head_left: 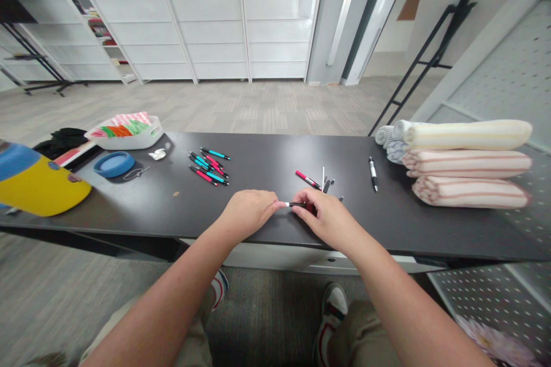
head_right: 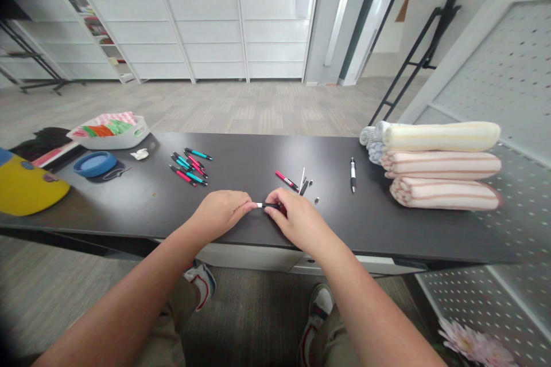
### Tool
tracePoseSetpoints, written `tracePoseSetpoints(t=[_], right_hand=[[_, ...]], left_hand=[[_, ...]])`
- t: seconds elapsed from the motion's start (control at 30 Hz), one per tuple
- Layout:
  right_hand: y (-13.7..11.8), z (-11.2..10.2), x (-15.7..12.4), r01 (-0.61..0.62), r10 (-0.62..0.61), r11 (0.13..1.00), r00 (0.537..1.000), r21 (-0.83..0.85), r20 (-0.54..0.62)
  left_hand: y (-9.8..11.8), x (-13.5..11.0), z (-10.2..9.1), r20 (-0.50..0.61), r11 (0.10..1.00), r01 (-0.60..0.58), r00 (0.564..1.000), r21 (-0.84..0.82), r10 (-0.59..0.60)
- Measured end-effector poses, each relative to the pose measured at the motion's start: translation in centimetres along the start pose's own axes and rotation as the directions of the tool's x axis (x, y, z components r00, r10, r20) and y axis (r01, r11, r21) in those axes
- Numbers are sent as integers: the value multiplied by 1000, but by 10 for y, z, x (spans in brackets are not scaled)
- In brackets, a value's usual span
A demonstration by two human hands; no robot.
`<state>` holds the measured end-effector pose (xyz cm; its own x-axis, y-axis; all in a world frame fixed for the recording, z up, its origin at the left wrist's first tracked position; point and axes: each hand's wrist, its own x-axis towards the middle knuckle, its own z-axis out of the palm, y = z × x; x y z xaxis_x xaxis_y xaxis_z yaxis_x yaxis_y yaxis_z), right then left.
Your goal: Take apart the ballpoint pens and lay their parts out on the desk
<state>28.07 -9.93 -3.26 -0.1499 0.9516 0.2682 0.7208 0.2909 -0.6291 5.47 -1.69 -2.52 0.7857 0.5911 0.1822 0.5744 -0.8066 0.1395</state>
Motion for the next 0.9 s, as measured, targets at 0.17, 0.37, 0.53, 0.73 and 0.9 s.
tracePoseSetpoints(t=[0.17, 0.37, 0.53, 0.73, 0.9], right_hand=[[0, -1, 0, 29, -29, 1000, 1000, -11, -3], [3, 1, 0, -13, 13, 1000, 1000, -15, -23], [3, 1, 0, 76, -76, 997, 997, -33, 3], [5, 2, 1, 97, -98, 995, 994, -24, -42], [5, 4, -1, 9, -12, 998, 999, -60, -49]], left_hand=[[0, 0, -1, -6, 1000, -2, 1000, -4, 2], [0, 1, 0, -1, 1000, 5, 1000, -11, -5], [1, 1, -1, 5, 1000, 3, 1000, -3, -3], [2, 1, -3, 11, 1000, 14, 1000, -8, -14], [2, 1, -4, 10, 999, 38, 999, -14, -38]])
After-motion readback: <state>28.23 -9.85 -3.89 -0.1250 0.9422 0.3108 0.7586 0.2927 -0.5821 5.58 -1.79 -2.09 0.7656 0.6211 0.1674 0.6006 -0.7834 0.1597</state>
